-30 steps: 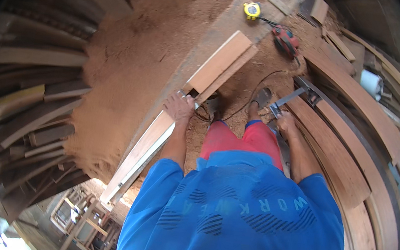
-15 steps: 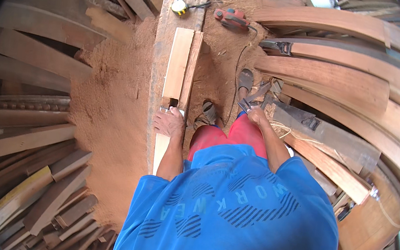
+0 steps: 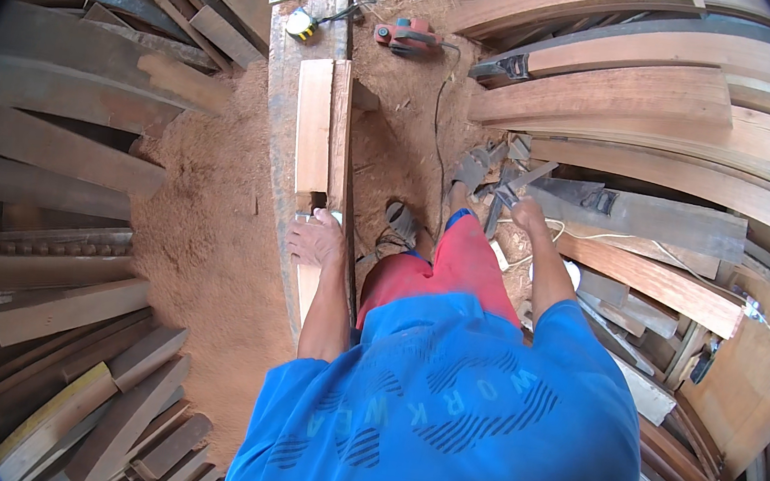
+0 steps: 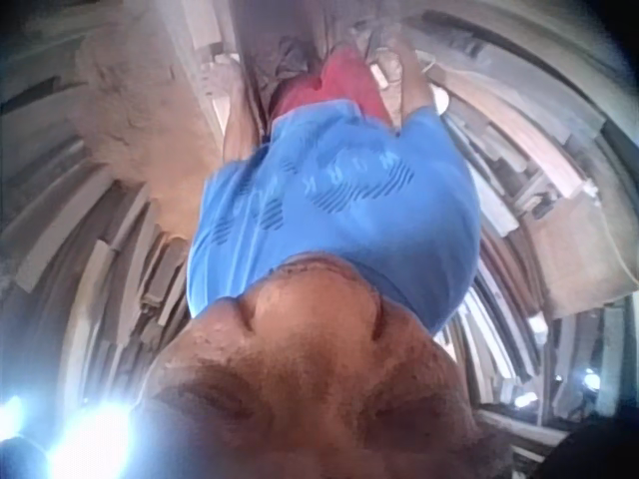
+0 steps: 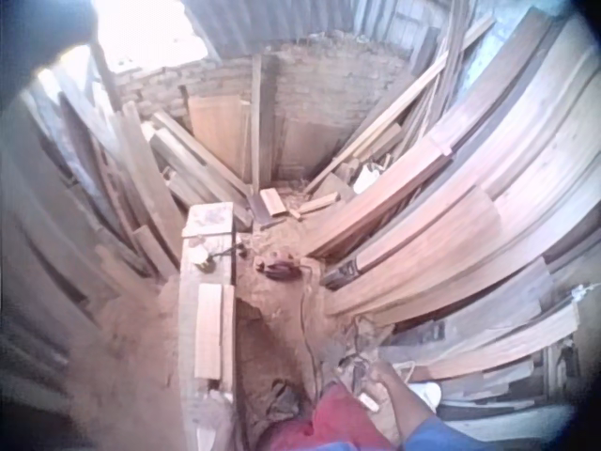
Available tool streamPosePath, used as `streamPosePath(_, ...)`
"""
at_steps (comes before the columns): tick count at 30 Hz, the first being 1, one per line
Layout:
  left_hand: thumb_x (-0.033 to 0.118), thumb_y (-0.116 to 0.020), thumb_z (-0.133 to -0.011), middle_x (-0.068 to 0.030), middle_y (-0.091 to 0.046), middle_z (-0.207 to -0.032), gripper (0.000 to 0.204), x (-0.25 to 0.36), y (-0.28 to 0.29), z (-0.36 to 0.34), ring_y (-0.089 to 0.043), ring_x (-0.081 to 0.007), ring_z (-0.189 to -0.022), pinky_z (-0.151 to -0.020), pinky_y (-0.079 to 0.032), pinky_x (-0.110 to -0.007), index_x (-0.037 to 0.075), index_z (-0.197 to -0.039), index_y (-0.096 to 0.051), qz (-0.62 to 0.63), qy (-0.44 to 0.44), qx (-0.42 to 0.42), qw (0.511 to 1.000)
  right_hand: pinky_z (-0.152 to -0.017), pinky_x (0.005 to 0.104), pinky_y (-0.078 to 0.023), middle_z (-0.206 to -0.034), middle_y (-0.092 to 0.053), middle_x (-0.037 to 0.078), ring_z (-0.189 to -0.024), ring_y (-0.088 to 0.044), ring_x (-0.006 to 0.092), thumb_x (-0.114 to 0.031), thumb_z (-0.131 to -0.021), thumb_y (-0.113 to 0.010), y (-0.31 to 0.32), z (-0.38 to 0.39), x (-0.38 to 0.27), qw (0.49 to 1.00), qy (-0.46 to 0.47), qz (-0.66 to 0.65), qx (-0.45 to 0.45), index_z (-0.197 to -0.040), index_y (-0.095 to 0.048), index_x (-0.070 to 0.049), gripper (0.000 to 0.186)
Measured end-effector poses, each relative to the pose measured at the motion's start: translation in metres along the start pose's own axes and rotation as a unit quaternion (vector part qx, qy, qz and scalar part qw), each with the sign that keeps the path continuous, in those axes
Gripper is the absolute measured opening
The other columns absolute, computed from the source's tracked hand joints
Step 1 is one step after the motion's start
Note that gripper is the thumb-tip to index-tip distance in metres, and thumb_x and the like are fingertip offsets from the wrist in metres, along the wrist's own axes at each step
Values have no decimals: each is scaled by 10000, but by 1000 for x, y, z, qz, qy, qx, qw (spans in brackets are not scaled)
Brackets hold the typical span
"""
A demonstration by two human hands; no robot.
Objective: The person places a plastic bag on a stack of curved wood pieces, then moves to a workbench. They position a long, thin wooden plank, use a try square and pencil to mark a cut line, and then cut the plank with a hand saw.
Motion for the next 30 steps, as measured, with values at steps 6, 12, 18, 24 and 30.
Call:
streamPosePath(6,504,-595,-870,-208,-593,-1191,605,2,-1,0,-545,-389,-1146,-964,-396,-531,25,-1235,-542,-21,-6,-20,1000,-845,511,-539,-954,-708,247,-949,-672,444,-226,-897,-522,-8,-18,34,994,-63,-78,51,-831,-734,-11,309)
streamPosePath(12,452,-558,-893,-225,-602,-1101,563,-12,-19,-7,-580,-373,-1043,-927,-426,-539,-22,-1195,-553,-41,-73,44,996,-918,495,-537,-1077,-696,284,-1069,-661,452,-176,-858,-568,-36,-71,52,992,-83,-91,-21,-980,-740,5,278)
streamPosePath(18,448,-553,-933,-299,-645,-1061,570,3,-11,-5,-636,-461,-980,-864,-468,-586,-72,-1167,-569,-23,-41,23,999,-979,514,-508,-1218,-662,268,-1160,-626,457,-269,-927,-599,-82,-128,90,955,-215,-196,-56,-1230,-653,-30,389)
streamPosePath(24,413,-512,-927,-329,-617,-1074,545,-19,-24,-13,-614,-500,-975,-857,-437,-598,-82,-1152,-550,-4,-39,45,998,-1144,562,-363,-1541,-419,199,-1428,-382,441,-454,-906,-702,-18,-87,109,906,-370,-205,-20,-1512,-395,-115,759)
streamPosePath(30,409,-482,-959,-331,-610,-1125,520,-16,-23,-5,-595,-519,-1040,-911,-423,-602,-53,-1189,-539,25,-56,24,998,-1176,534,-342,-1551,-404,185,-1436,-378,417,-442,-900,-714,-10,-6,279,838,-537,-81,63,-1537,-344,-106,810)
Point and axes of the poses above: each hand's wrist, its own z-axis away from the middle knuckle, its own y-axis out of the back of the hand, x = y × z, the point moved 5 cm from there along -z, towards the middle knuckle
